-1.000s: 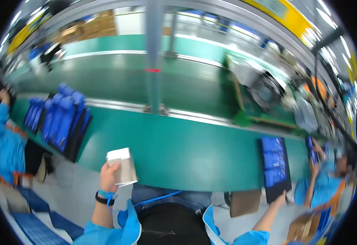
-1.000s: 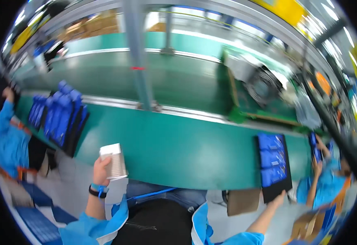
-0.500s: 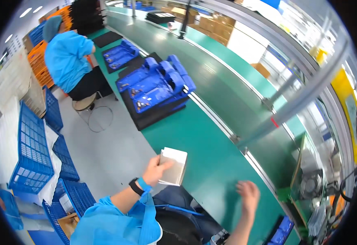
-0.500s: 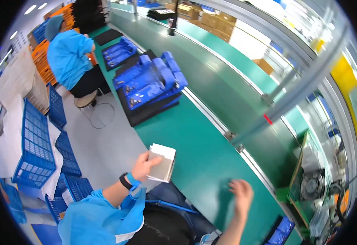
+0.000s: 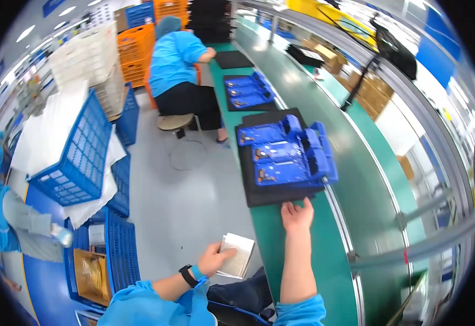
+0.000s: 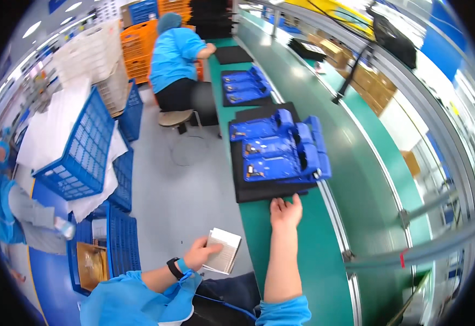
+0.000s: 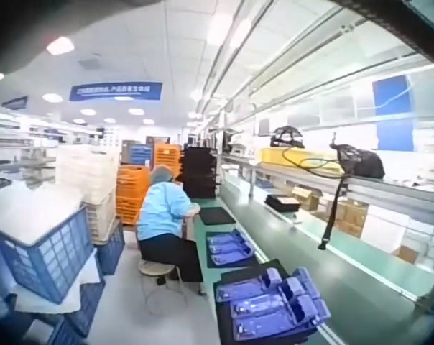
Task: Applying small labels or components to electronic device housings on a factory assembly line.
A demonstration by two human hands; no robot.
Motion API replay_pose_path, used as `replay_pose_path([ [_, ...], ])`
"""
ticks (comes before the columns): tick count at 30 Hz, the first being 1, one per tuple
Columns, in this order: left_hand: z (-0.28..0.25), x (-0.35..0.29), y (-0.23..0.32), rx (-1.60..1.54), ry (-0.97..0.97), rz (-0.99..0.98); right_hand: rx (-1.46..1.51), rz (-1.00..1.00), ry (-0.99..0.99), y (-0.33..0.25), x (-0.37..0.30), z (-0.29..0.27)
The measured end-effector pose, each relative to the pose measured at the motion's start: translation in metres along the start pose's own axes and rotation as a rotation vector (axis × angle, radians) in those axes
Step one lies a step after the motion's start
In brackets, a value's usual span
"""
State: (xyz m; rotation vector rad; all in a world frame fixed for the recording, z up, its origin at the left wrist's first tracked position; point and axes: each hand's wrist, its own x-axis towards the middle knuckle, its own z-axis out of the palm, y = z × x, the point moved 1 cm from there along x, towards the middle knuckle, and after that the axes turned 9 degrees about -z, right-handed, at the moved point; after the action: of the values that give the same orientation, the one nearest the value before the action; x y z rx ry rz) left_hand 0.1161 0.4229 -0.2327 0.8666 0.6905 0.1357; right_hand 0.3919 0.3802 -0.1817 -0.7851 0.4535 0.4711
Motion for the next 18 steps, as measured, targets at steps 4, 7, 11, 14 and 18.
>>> replay_pose_path([
  [4, 0.008, 0.001, 0.009, 0.021, 0.018, 0.007, -0.120, -0.141, 0.063, -0.008, 0.017, -0.005],
  [7, -0.002, -0.006, 0.014, -0.016, 0.024, 0.021, -0.320, -0.094, -0.002, -0.004, 0.002, 0.012],
  [11, 0.005, -0.014, 0.010, 0.004, 0.015, 0.034, -0.544, -0.108, -0.084, -0.016, 0.005, 0.009],
  [14, 0.021, -0.015, 0.016, 0.052, -0.035, 0.080, -0.564, -0.167, -0.112, -0.018, 0.022, -0.002],
  [18, 0.031, -0.018, 0.048, 0.133, -0.088, 0.185, -0.510, -0.228, -0.050, -0.008, 0.014, -0.004],
])
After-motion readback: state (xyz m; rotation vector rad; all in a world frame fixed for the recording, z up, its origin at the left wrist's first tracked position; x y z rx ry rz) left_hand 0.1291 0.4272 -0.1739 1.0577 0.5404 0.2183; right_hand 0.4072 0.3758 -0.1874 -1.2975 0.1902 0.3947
